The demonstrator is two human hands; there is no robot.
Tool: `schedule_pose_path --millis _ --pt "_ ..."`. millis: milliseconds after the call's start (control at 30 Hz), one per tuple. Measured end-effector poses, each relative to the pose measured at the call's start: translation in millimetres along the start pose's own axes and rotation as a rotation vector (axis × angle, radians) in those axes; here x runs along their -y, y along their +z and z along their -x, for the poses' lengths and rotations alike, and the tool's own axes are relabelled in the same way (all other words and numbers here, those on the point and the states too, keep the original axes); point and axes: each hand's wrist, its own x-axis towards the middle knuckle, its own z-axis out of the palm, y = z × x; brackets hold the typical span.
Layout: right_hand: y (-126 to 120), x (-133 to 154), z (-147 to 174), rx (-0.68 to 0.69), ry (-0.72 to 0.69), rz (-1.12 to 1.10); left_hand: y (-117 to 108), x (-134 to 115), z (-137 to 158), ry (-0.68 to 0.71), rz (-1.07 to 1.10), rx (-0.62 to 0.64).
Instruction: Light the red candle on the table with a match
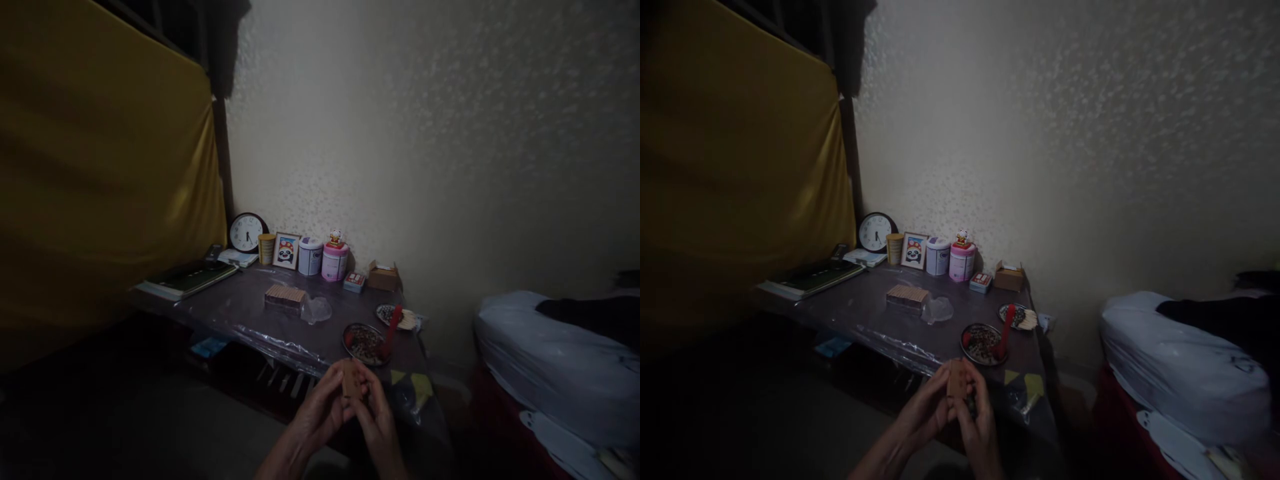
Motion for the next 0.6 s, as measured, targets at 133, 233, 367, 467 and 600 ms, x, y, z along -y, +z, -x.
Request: schedule_pose_path --millis 133,233,367,467,600 --pt "1.8 -0.6 2.4 -0.013 0.013 -0.026 0.2 1.2 -0.3 -0.006 0.005 -0.004" --pt "3.4 -2.4 3.6 -0.038 0.032 -0.039 -0.4 2.9 -1.0 -0.012 0.021 -0.005" --pt "4.0 -3.7 3.6 -0.039 0.068 -0.036 0.7 4.4 -1.1 -0.029 0.046 -0.018" --pt "3.2 -3.7 2.2 -0.019 0.056 -0.039 1.3 3.1 -1.5 -0.026 0.054 -0.026" --pt "-1.9 -1.5 -1.8 0.059 0.040 -0.075 0.2 -2.1 -1.8 -0.011 0.047 -0.035"
